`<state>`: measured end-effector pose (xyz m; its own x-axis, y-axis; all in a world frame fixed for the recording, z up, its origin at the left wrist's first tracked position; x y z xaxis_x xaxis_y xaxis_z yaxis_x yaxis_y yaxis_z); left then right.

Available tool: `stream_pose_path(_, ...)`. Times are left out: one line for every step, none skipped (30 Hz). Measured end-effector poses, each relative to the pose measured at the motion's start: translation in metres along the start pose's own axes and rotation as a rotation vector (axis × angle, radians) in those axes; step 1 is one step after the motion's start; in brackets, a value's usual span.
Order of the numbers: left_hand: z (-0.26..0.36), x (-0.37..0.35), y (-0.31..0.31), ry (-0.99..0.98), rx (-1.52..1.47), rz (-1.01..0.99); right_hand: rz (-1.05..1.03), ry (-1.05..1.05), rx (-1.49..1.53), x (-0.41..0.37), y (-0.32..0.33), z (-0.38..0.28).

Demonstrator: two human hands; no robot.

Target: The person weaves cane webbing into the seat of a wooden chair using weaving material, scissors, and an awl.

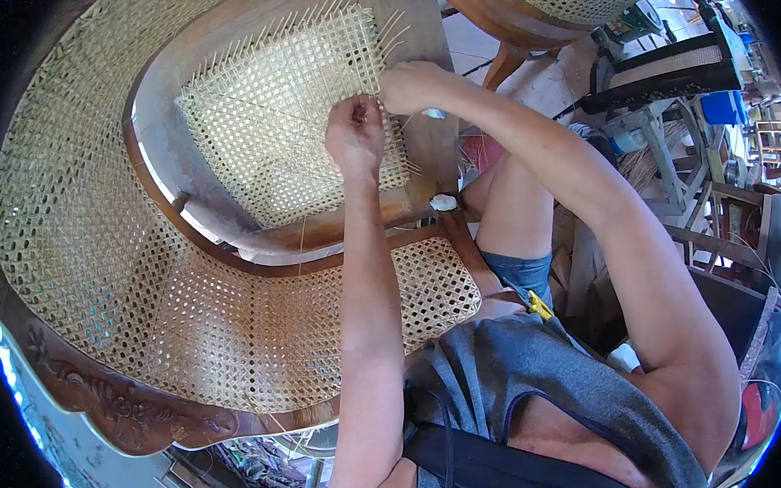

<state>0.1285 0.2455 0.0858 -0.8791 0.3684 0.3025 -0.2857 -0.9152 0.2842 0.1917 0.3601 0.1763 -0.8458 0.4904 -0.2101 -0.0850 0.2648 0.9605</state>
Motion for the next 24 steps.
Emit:
stream_pose_path(0.006,-0.003,0.002,-0.026,0.035,0.013,0.012,-0.018,0.009,0.0,0.002,0.001)
stream_pose_path(0.011,-0.003,0.002,-0.053,0.069,0.026,0.02,-0.021,0.008,-0.001,-0.001,0.003)
stream_pose_path(0.006,-0.005,-0.001,-0.026,-0.013,0.082,0.072,-0.001,-0.009,-0.004,-0.006,0.003)
stream_pose_path(0.001,-0.007,-0.004,-0.032,-0.016,0.081,0.125,0.021,-0.028,-0.006,-0.009,0.005)
stream_pose_path(-0.004,-0.009,-0.006,-0.075,0.026,0.101,0.131,0.02,-0.029,-0.006,-0.009,0.011)
stream_pose_path(-0.006,-0.011,-0.007,-0.114,0.071,0.12,0.163,0.0,-0.037,-0.01,-0.005,0.017)
stream_pose_path(-0.007,-0.011,-0.008,-0.113,0.072,0.117,0.191,-0.02,-0.044,-0.015,-0.001,0.023)
stream_pose_path(-0.007,-0.01,-0.01,-0.131,0.055,0.13,0.189,-0.021,-0.043,-0.019,0.006,0.035)
stream_pose_path(-0.006,-0.01,-0.012,-0.149,0.036,0.145,0.229,-0.036,-0.057,-0.02,0.017,0.05)
stream_pose_path(0.01,-0.009,-0.008,-0.147,0.034,0.144,0.269,-0.053,-0.073,-0.022,0.022,0.059)
stream_pose_path(0.026,-0.007,-0.006,0.005,0.022,0.021,0.281,-0.005,-0.116,-0.026,0.014,0.06)
stream_pose_path(0.038,-0.007,-0.007,0.157,0.01,-0.103,0.283,-0.008,-0.12,-0.031,0.017,0.058)
stream_pose_path(0.036,-0.007,-0.014,0.157,0.007,-0.1,0.3,0.016,-0.118,-0.035,0.021,0.054)
stream_pose_path(0.031,-0.007,-0.023,0.324,-0.321,-0.123,0.317,0.044,-0.115,-0.036,0.024,0.05)
stream_pose_path(0.028,-0.007,-0.028,0.487,-0.65,-0.147,0.316,0.047,-0.115,-0.035,0.026,0.047)
stream_pose_path(0.025,-0.007,-0.027,0.489,-0.649,-0.148,0.292,0.044,-0.064,-0.035,0.026,0.044)
stream_pose_path(0.02,-0.007,-0.024,0.478,-0.696,-0.121,0.27,0.041,-0.016,-0.034,0.027,0.043)
stream_pose_path(0.02,-0.005,-0.02,0.464,-0.745,-0.09,0.27,0.043,-0.021,-0.032,0.026,0.042)
stream_pose_path(0.021,-0.005,-0.015,0.512,-0.72,-0.024,0.201,0.041,0.007,-0.029,0.022,0.04)
stream_pose_path(0.017,-0.005,-0.013,0.516,-0.72,-0.021,0.13,0.039,0.036,-0.028,0.016,0.038)
stream_pose_path(0.013,-0.004,-0.011,0.516,-0.697,-0.019,0.128,0.044,0.033,-0.026,0.011,0.035)
stream_pose_path(0.009,-0.004,-0.01,0.517,-0.674,-0.015,0.145,0.024,-0.011,-0.024,0.006,0.031)
stream_pose_path(0.006,-0.004,-0.011,0.522,-0.675,-0.01,0.161,0.002,-0.053,-0.022,0.001,0.029)
stream_pose_path(0.005,-0.004,-0.013,0.543,-0.711,0.0,0.156,0.003,-0.055,-0.023,0.004,0.022)
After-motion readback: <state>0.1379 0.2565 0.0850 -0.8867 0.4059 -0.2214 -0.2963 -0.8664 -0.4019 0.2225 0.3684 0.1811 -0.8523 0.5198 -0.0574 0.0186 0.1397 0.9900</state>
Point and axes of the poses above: each hand's wrist, its own x-axis towards the middle knuckle, its own y-axis out of the back of the hand, z = x × y, the point moved 1 cm from there along x, towards the middle knuckle, and after that the axes turned 13 degrees about z, right-handed, at the moved point
